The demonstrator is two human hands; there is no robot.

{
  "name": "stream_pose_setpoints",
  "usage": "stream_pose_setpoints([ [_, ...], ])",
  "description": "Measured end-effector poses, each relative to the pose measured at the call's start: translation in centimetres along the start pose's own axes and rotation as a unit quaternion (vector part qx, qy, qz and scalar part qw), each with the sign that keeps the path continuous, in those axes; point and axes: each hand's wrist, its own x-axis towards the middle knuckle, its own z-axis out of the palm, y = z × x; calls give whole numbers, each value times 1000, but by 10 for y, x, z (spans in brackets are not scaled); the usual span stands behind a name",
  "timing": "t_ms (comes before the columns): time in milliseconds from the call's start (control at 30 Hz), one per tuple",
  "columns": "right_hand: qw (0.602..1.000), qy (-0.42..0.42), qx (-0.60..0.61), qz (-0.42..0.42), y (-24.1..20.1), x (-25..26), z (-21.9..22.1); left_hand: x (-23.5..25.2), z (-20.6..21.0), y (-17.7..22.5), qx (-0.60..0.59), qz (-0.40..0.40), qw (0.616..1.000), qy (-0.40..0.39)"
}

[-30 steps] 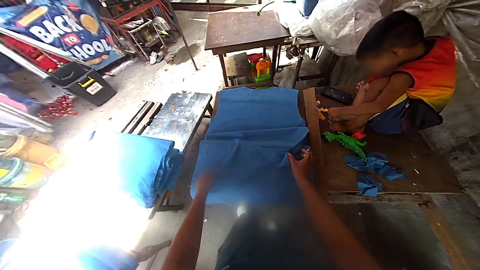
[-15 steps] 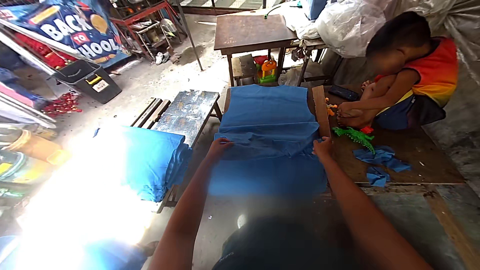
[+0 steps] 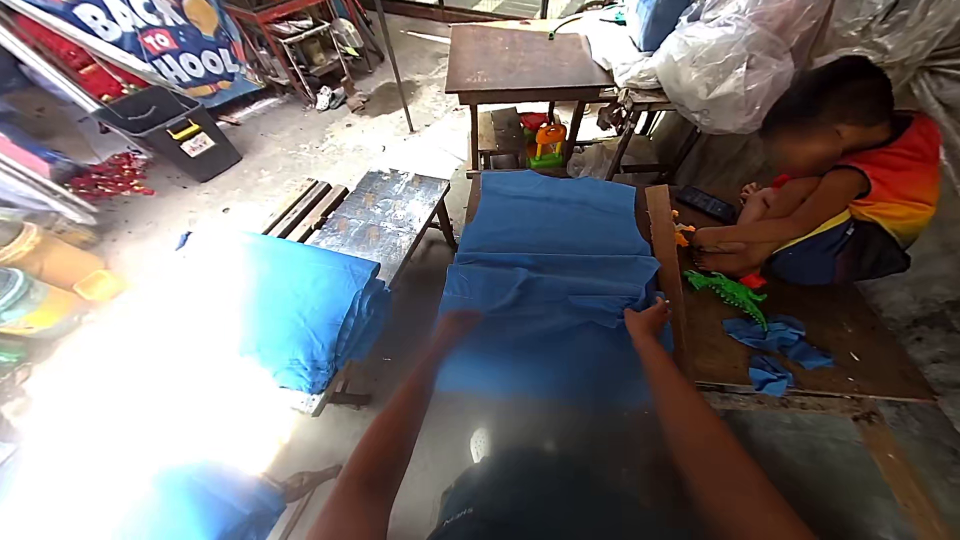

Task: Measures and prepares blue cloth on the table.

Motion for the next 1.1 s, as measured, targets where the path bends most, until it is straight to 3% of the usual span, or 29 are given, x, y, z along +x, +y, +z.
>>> stream_pose_setpoints([
  [167,969,-12,245,37,-27,28,-61,21,-36,91,-67,122,988,70],
  [333,956,-64,275,-76,-59,48,-128,38,-76,173,-50,192,972,127],
  [467,941,-69,298,-147,-67,-1,-173,-1,-92,190,-125,187,969,103],
  [600,963,-107,210,-133,-18,-86,-182,-90,-95,132,-57,182,980,54],
  [700,977,-119,164,-62,51,-135,-162,-144,-76,40,-45,44,998,-19],
  [767,984,-110,140,6,96,-153,-131,-151,-54,-28,-37,-51,998,-17],
  [833,987,-86,119,58,130,-161,-90,-140,-30,-85,-12,-84,996,11],
  [967,1000,-5,15,11,169,-154,-37,-113,1,-159,24,-74,996,40],
  [1033,999,34,-13,10,161,-157,-27,-117,0,-162,28,-28,997,59],
  [1100,998,63,-20,22,151,-164,-26,-131,-5,-157,36,69,993,84],
])
